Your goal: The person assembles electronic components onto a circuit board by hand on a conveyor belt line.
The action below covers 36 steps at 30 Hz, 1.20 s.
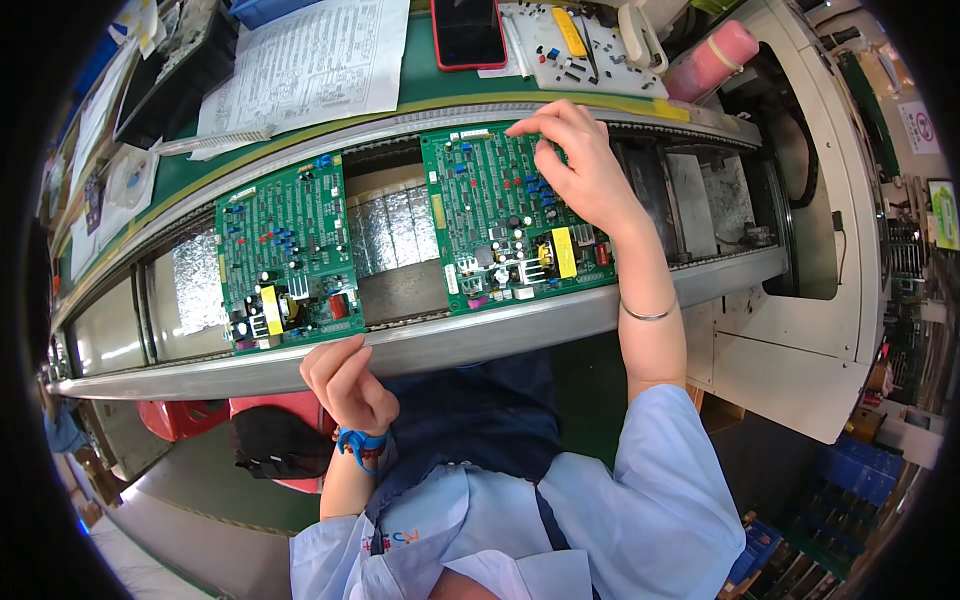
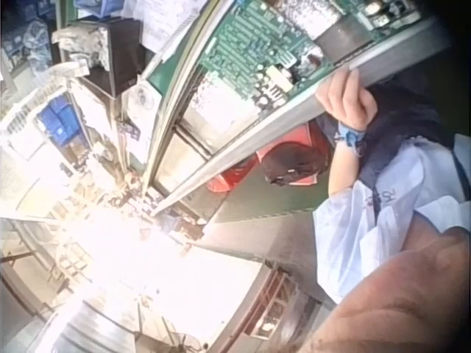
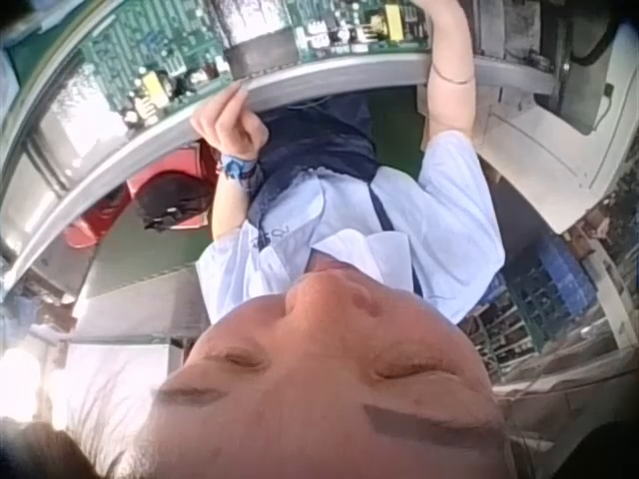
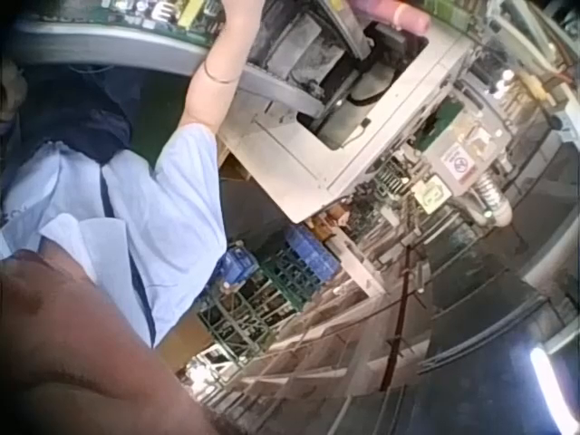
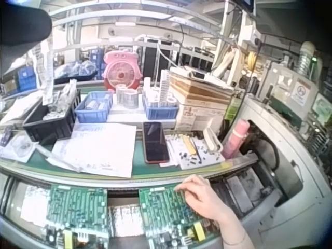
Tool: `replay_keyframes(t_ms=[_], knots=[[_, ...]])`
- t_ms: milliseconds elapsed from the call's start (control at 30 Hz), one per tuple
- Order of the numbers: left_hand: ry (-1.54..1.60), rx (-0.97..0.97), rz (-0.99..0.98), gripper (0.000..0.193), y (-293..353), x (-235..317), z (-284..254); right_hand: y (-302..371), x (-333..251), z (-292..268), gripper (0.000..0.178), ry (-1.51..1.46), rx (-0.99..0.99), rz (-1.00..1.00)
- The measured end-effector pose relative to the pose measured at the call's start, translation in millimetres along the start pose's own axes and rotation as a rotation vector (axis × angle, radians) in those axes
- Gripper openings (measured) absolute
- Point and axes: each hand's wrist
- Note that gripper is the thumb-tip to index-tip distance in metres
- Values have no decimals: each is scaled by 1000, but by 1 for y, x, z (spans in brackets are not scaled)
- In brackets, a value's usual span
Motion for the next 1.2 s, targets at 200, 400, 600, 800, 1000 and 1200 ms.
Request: replay_keyframes(t_ms=[200, 400, 600, 800, 1000, 1200], knots=[[17, -22, 2, 30, 0, -1, -1, 7, -22, 10, 29, 245, 136, -139], [18, -16, 7, 30, 0, 0, 0, 12, -33, 20, 34, 485, 207, -145], [12, -23, 11, 29, -1, 0, -1, 14, -28, 19, 38, 493, 239, -100], [8, -11, 17, 29, 0, 0, 0, 16, -21, 16, 36, 487, 283, -113], [15, -2, 11, 30, 1, -1, 0, 18, -19, 12, 30, 496, 298, -104], [26, 6, 8, 29, 2, -4, -2, 19, -23, 7, 27, 522, 300, -140]])
Point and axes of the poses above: each hand's wrist, its own y-axis away from the middle knuckle, its own z-axis out of the palm, x = y × z, and after that the axes turned 5 degrees about -y, right-handed
